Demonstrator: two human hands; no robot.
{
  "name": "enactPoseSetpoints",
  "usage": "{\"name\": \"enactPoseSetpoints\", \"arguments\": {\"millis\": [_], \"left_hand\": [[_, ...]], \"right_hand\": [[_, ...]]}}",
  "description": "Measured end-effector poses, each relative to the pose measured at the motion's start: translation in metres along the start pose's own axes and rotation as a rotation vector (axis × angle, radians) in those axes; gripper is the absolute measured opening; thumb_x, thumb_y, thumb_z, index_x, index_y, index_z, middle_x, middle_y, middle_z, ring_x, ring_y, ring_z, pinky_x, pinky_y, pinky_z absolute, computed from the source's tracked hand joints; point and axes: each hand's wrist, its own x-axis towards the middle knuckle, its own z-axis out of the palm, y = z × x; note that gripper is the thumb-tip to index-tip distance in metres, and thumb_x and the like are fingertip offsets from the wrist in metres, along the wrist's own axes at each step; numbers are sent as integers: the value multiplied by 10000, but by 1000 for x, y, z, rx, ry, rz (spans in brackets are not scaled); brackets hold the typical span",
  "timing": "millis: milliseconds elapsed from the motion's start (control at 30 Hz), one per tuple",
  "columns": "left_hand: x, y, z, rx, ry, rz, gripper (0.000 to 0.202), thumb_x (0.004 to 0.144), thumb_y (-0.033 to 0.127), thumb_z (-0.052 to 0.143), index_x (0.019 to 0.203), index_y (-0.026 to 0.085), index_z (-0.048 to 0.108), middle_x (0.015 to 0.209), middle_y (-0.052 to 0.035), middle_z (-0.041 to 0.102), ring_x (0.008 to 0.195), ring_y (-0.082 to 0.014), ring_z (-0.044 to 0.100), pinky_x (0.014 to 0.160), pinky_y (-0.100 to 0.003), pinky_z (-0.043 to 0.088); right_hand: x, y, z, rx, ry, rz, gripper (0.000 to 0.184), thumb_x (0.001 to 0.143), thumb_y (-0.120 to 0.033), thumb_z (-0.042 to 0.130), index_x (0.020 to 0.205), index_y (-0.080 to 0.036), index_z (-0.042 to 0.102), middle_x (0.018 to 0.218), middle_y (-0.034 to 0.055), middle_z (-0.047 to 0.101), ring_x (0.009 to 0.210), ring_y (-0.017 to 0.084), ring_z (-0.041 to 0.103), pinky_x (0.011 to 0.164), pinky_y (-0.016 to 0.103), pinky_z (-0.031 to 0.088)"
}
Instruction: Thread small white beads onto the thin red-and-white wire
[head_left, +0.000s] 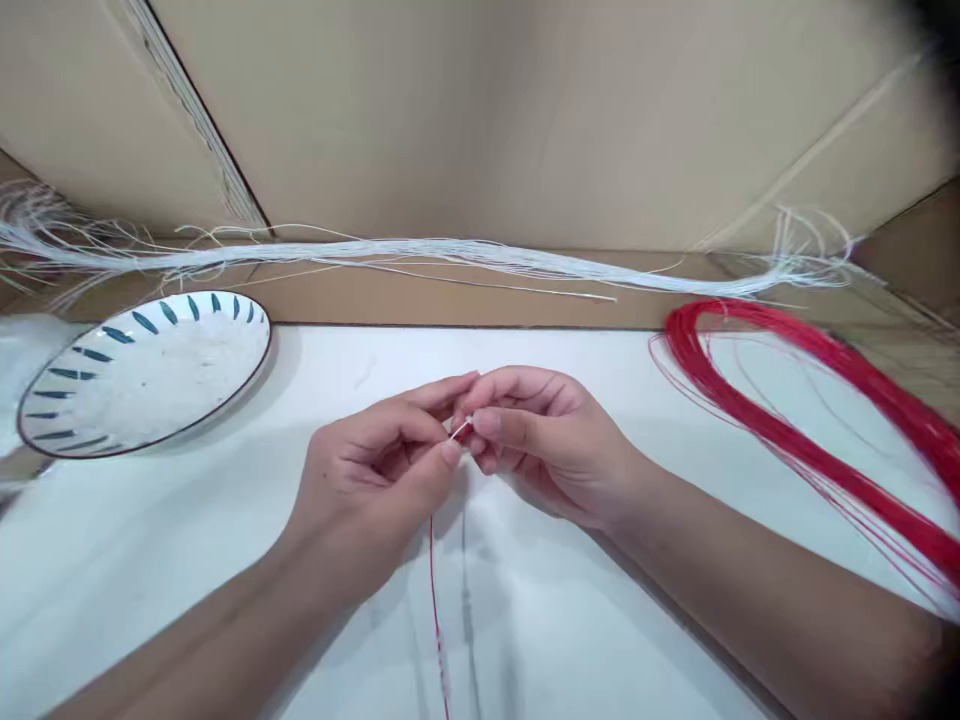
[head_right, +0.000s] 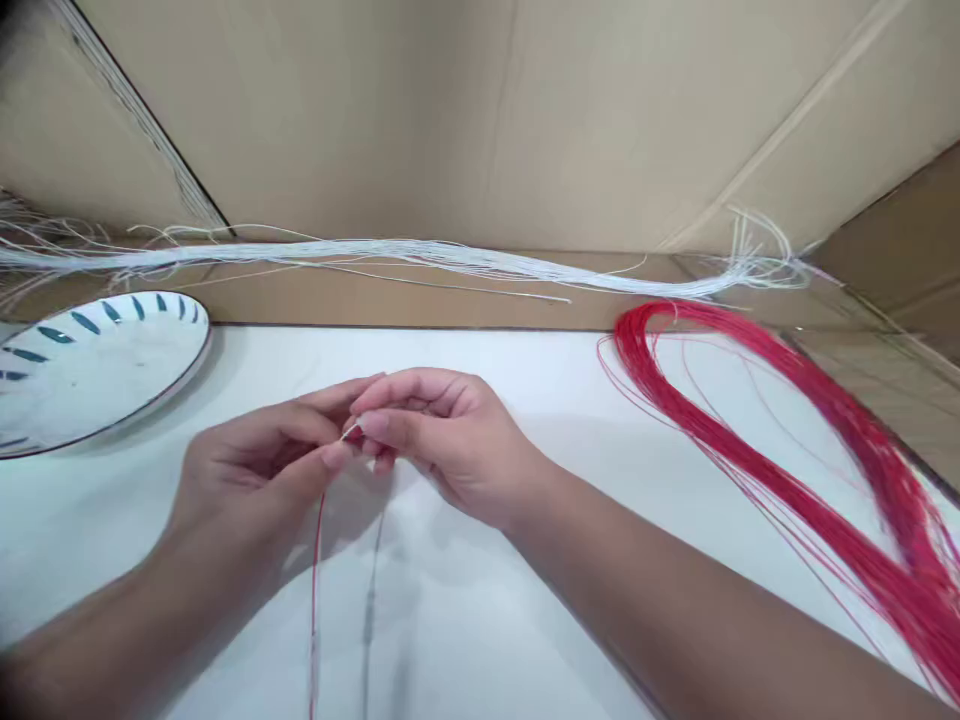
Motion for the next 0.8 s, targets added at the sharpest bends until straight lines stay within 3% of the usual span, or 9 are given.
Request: {"name": "enactPoseSetpoints", "arguments": {"millis": [200,533,800], "left_hand": [[1,1,0,-13,-6,-25,193,870,166,722,706,248,780,1157,-35,807,1208,-254,693,970,-324,585],[1,1,-1,63,-1,-31,176,836,162,738,720,279,799,1265,20,770,1199,-245,695,970,-320,578],[1,2,0,43,-45,-5,220,849,139,698,676,254,770,1313,12,747,1160,-248,721,861,-301,623]], "right_hand": [[-2,-2,3,-38,25,6,41,814,-136,824,811,-159,790,786,17,756,643,70,663,623,170,551],[-2,1,3,-65,15,-42,101,834,-54,761,829,-151,787,769,4,733,644,55,646,631,162,537],[-3,3,-2,-159,34,-86,111,819,-68,794,829,-170,750,766,-8,725,661,70,661,624,175,544]]}}
